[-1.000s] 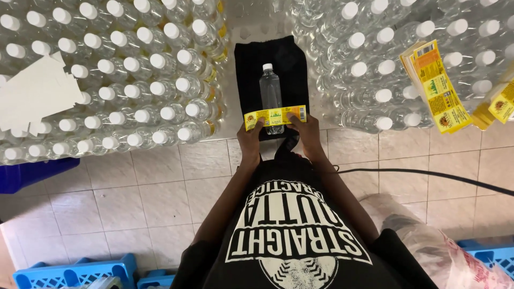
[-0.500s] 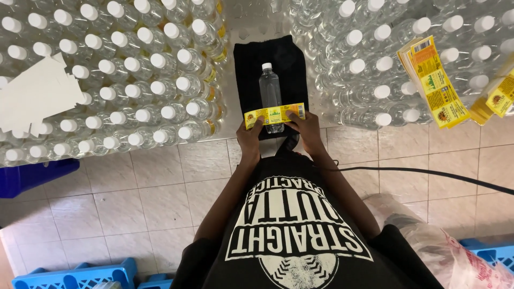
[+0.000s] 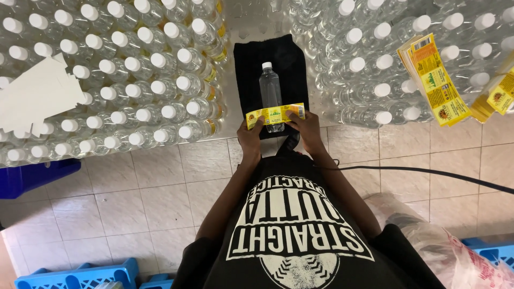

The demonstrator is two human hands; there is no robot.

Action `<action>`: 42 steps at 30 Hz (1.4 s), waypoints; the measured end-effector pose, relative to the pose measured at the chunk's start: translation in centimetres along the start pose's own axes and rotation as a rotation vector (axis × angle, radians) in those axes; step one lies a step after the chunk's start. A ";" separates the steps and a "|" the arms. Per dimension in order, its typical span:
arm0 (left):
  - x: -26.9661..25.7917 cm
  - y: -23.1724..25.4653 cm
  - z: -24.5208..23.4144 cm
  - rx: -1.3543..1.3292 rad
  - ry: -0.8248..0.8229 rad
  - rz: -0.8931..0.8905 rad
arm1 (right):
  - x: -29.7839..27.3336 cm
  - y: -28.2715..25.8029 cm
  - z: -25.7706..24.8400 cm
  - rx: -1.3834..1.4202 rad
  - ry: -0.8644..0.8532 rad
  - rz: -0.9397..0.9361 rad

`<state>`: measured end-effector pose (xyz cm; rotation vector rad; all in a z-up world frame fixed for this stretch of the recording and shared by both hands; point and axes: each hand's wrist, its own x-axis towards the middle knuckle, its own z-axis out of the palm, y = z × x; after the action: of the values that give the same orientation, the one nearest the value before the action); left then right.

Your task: The person picks up a plastic bottle and places it on a black cloth. They then pick up a yellow label, wrap it around the bottle, and smooth it down. This process is repeated for multiple bottles.

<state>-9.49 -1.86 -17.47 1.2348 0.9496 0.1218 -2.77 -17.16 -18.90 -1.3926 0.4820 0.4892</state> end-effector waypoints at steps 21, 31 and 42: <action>-2.9 8.4 1.3 -0.243 -0.252 -0.053 | -6.0 -7.6 2.0 0.014 -0.107 -0.153; -5.4 20.9 4.3 -0.403 -0.521 0.353 | -10.4 -15.9 1.5 -0.045 -0.261 -0.512; -7.4 18.6 8.2 -0.466 -0.296 0.314 | -9.1 -13.2 2.5 -0.931 0.262 -1.504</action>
<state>-1.26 -5.04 2.26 0.9249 0.4303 0.3758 -2.29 -16.58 -2.64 -2.2457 -0.7497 -0.8266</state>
